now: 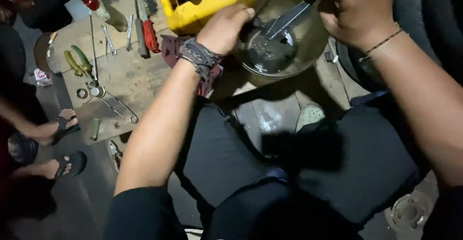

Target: The person sits cross-legged and cleans a metal rod by scrubbing it with a brush inside a metal bowl containing liquid. The person holds the rod with the left hand and scrubs with the right hand, repeatedly dipping and scrubbing the rod in the bowl.

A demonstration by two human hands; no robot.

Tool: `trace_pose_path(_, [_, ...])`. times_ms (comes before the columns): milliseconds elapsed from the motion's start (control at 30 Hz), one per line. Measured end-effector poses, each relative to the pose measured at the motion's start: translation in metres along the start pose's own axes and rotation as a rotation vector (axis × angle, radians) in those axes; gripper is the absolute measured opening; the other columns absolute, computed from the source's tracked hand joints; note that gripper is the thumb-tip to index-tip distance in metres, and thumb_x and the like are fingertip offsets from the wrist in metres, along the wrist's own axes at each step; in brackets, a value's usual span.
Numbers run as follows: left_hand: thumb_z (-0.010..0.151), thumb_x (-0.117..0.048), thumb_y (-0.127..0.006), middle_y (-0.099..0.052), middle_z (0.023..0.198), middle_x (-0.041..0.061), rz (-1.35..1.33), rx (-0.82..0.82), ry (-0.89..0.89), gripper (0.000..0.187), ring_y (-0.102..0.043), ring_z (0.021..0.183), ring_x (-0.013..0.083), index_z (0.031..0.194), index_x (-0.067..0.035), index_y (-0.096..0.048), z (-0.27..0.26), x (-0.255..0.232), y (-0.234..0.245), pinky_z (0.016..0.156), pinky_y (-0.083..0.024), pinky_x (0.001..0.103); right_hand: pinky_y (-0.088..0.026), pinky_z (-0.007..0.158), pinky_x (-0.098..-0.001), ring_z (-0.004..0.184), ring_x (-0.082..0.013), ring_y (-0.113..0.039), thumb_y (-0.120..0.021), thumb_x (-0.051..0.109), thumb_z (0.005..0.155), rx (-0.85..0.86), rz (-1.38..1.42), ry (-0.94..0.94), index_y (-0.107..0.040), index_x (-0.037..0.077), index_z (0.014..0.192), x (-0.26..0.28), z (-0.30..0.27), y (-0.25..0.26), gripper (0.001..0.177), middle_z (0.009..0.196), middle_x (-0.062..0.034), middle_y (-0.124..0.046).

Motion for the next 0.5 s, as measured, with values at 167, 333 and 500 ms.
trace_pose_path(167, [0.104,-0.04,-0.034,-0.066,0.108,0.015,0.188,0.027,-0.223,0.047,-0.063,0.1,0.033,0.109,-0.003,-0.063,0.008,-0.006,0.004,0.085,-0.046,0.043,-0.041,0.079,-0.0453,0.095,-0.0342,-0.057,-0.075,0.011,0.072,0.089,-0.017,-0.001,-0.064,0.013,0.098,-0.012,0.022,-0.013,0.028,0.096,-0.0082,-0.059])
trace_pose_path(333, [0.095,-0.059,-0.027,-0.074,0.114,0.013,-0.117,0.115,0.019,0.067,-0.071,0.104,0.0258,0.108,-0.009,-0.07,0.0,0.015,0.011,0.089,-0.053,0.04,-0.042,0.097,-0.0507,0.098,-0.0363,-0.062,-0.071,0.006,0.081,0.144,0.154,0.0,-0.075,0.012,0.105,-0.023,0.021,-0.013,0.025,0.096,-0.0056,-0.066])
trace_pose_path(500, [0.1,-0.051,-0.03,-0.056,0.059,-0.004,-0.212,0.204,-0.019,0.052,-0.057,0.062,0.0118,0.068,-0.016,-0.052,0.006,0.007,0.0,0.079,-0.046,0.03,-0.047,0.104,-0.0488,0.106,-0.0368,-0.068,-0.075,-0.009,0.102,0.088,0.285,0.045,-0.079,0.001,0.107,-0.003,0.043,-0.006,0.012,0.109,-0.0141,-0.075])
Point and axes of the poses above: each hand's wrist, its own z-axis towards the middle knuckle, its own y-axis out of the back of the hand, x = y × z, the point moved 8 cm from there along z, towards the middle knuckle
